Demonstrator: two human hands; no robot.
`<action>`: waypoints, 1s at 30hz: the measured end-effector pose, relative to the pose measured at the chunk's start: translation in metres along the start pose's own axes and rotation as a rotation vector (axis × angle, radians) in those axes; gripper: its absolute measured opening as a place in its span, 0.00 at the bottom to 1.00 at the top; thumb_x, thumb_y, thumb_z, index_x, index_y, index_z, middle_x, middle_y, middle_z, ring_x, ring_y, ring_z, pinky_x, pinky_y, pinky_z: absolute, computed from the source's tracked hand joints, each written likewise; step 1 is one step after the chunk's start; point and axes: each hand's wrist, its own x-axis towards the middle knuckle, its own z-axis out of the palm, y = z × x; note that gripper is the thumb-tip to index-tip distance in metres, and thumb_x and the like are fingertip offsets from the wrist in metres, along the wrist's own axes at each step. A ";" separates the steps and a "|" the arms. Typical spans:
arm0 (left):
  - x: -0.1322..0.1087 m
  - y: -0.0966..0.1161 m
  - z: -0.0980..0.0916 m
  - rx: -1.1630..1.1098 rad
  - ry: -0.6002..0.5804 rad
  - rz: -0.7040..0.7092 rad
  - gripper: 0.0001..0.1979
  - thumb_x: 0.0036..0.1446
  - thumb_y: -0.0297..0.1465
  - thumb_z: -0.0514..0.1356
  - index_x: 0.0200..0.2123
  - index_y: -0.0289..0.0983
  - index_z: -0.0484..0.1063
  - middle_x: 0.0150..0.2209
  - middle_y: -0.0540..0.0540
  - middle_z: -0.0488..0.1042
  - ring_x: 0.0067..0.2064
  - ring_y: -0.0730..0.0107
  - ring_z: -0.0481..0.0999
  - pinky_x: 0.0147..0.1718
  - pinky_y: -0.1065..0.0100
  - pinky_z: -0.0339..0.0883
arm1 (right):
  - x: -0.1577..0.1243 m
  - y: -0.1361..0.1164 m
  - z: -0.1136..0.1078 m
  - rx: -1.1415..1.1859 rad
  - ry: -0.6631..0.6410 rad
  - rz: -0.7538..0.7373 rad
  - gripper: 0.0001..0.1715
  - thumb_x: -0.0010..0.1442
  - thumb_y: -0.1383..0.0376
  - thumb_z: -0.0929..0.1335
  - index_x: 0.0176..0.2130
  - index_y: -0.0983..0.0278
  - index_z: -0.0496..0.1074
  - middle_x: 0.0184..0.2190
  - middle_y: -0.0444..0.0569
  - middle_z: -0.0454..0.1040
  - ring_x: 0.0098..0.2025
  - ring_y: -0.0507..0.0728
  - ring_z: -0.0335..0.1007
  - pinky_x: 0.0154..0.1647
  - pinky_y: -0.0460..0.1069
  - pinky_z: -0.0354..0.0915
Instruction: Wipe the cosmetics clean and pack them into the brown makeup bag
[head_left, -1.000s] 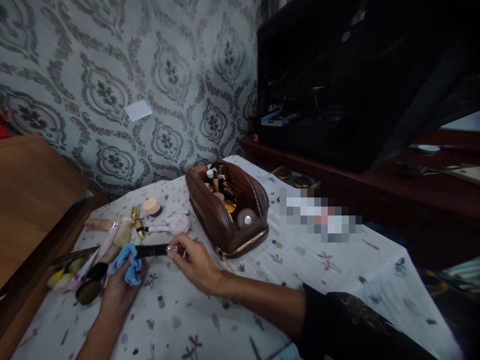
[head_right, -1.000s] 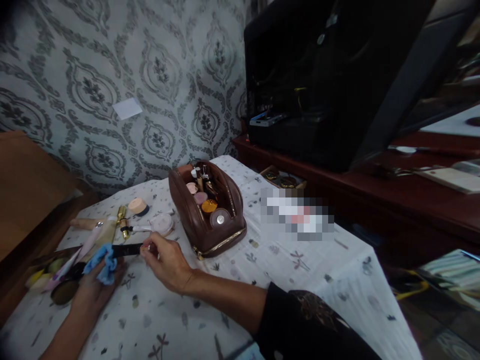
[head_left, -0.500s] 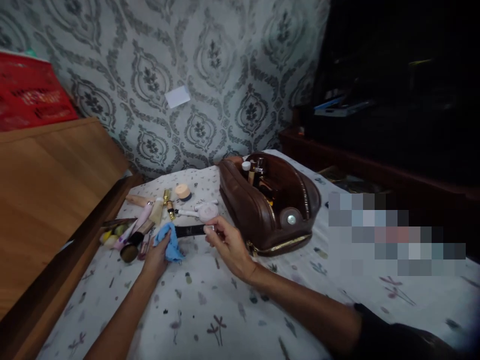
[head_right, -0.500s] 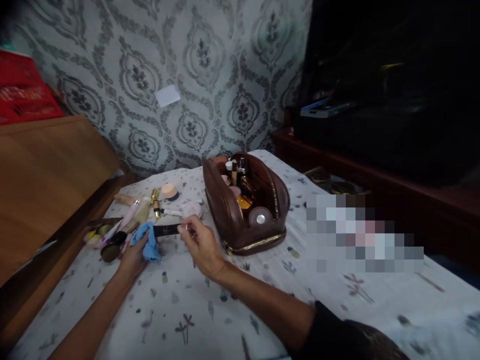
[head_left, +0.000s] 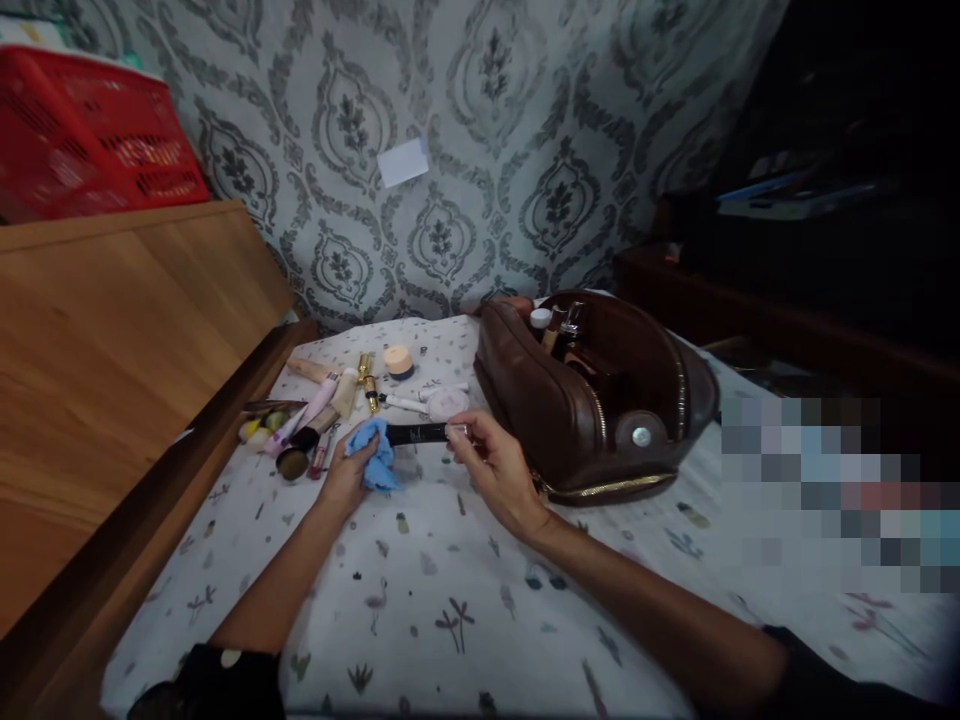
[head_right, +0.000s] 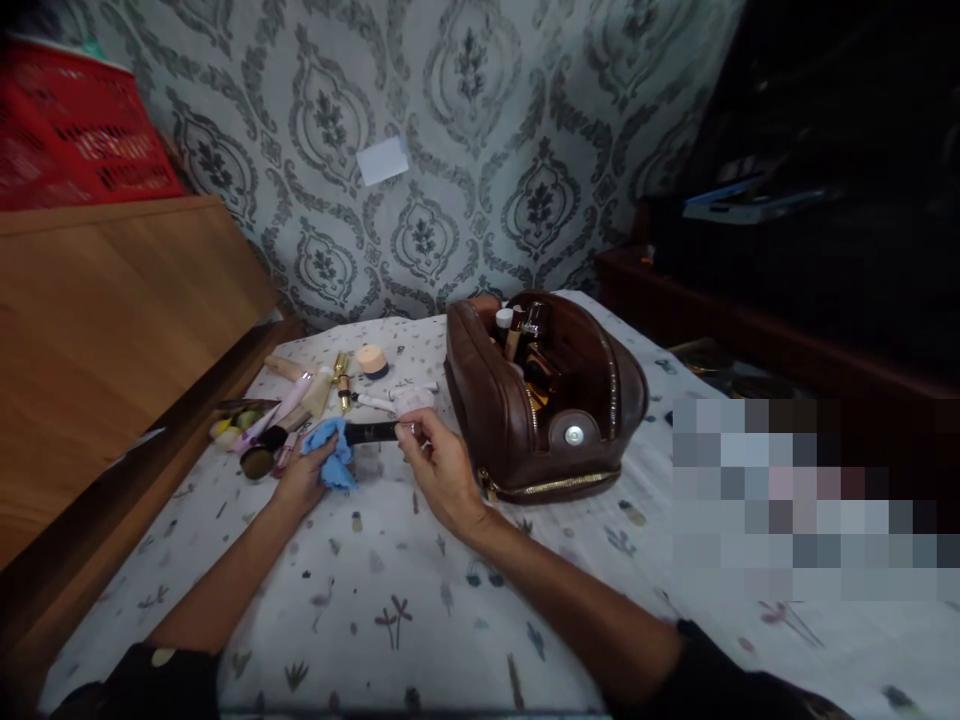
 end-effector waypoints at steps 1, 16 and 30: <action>0.000 0.000 0.000 -0.007 0.012 0.005 0.26 0.27 0.34 0.78 0.32 0.34 0.74 0.22 0.54 0.74 0.20 0.75 0.72 0.19 0.74 0.69 | -0.001 0.001 0.001 -0.013 0.001 0.004 0.13 0.64 0.55 0.65 0.41 0.62 0.69 0.27 0.42 0.68 0.27 0.51 0.65 0.28 0.46 0.63; -0.015 0.007 0.011 0.088 0.050 -0.039 0.21 0.33 0.33 0.73 0.34 0.36 0.76 0.25 0.52 0.77 0.24 0.68 0.77 0.23 0.70 0.72 | -0.003 -0.035 -0.023 -0.180 0.023 -0.336 0.07 0.67 0.62 0.64 0.41 0.63 0.70 0.28 0.43 0.70 0.28 0.50 0.65 0.32 0.45 0.64; -0.047 0.037 0.123 0.910 -0.738 1.010 0.30 0.55 0.24 0.55 0.62 0.41 0.64 0.58 0.38 0.71 0.60 0.52 0.70 0.57 0.55 0.66 | 0.021 -0.134 -0.148 -0.669 0.410 -0.402 0.12 0.68 0.57 0.64 0.44 0.60 0.73 0.29 0.43 0.73 0.28 0.52 0.69 0.31 0.46 0.64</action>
